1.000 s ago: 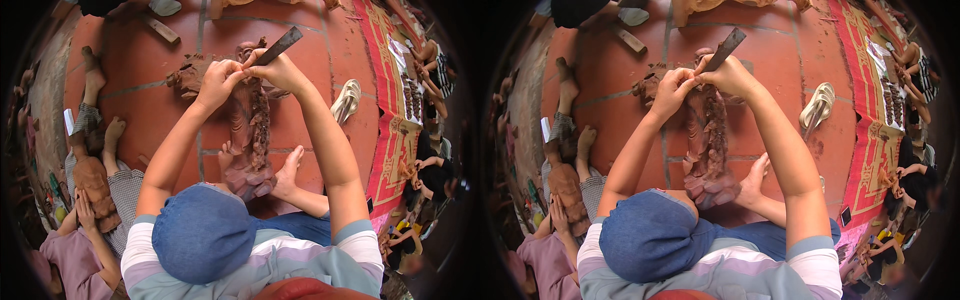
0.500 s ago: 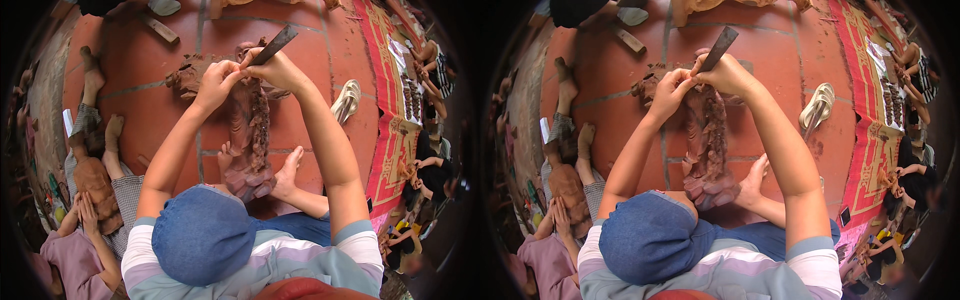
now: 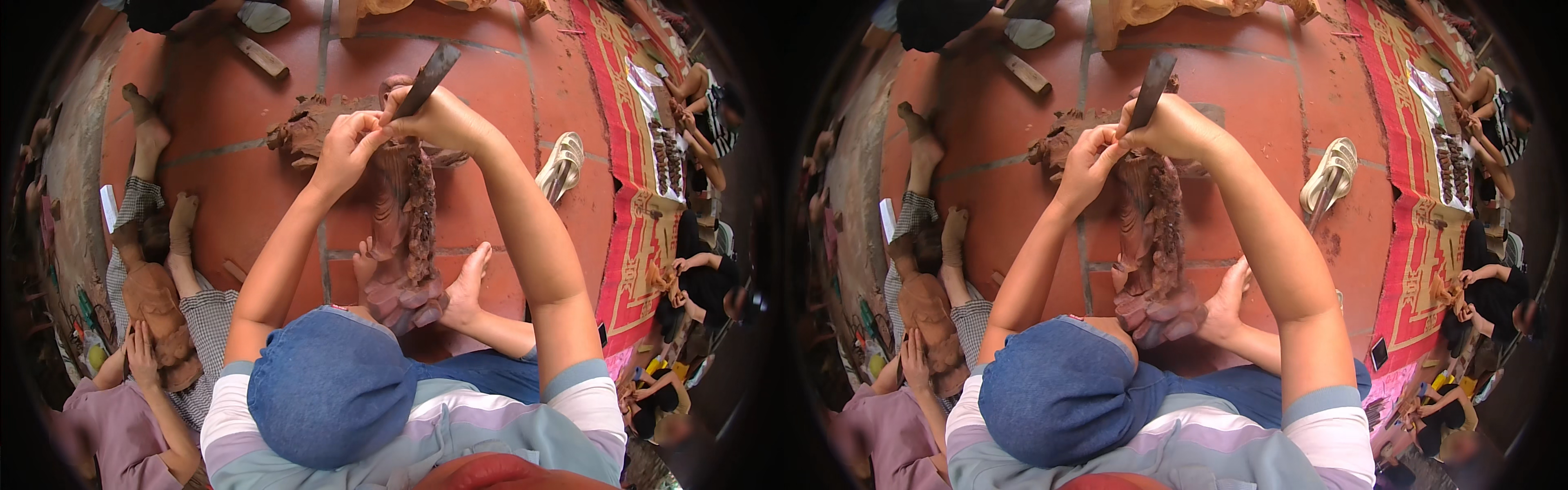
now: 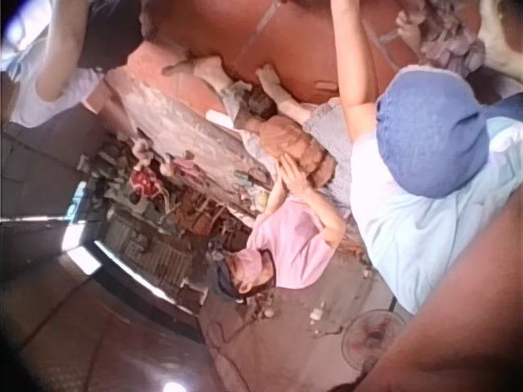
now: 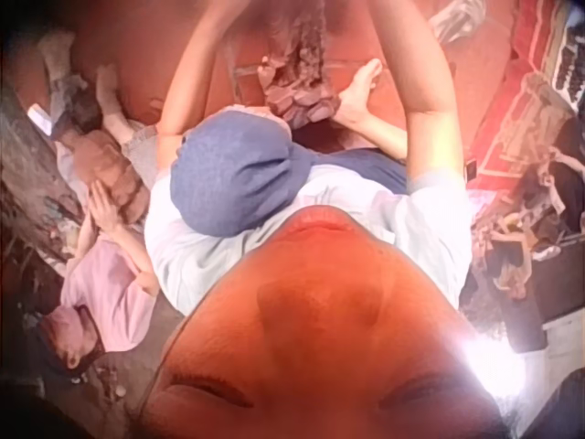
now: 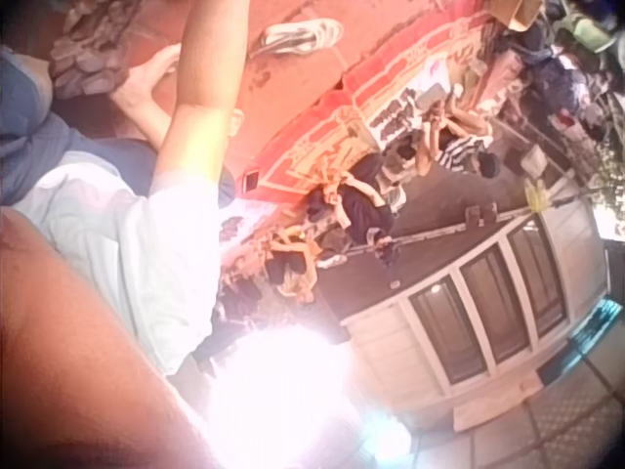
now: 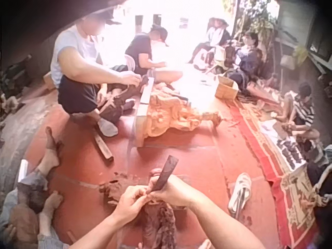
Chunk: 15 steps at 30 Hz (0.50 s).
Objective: The person is carving a wooden figurine using a chisel and a mallet. They are sitting on the floor in a workshop with other people also carving wood. The person is focused on the details of the figurine, carefully chiseling away at the wood.
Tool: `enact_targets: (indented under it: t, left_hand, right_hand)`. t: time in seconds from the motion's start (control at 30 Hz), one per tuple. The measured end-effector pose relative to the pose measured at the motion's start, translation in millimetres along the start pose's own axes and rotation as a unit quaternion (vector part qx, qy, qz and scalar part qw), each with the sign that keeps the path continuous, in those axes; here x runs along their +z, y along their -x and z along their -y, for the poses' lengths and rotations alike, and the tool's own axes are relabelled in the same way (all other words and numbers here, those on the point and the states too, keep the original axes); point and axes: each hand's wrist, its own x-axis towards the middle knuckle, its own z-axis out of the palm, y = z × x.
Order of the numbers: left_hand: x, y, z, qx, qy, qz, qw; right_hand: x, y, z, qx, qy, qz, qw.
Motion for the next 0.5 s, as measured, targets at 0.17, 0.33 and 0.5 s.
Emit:
enact_targets:
  t: [0.17,0.33,0.5]
  left_hand:
    - [1.9,-4.6,-0.8,-0.067,0.006,-0.003,0.998]
    - [3.4,-2.9,-1.4,-0.029,-0.022,-0.020,0.999]
    - [3.8,-0.3,-2.8,0.003,0.007,-0.018,1.000]
  right_hand:
    - [-3.6,-4.5,1.5,0.047,-0.040,0.020,0.998]
    - [-4.7,-6.1,-1.0,0.062,-0.050,0.037,0.996]
    - [-0.7,-3.5,0.4,-0.007,0.005,0.027,1.000]
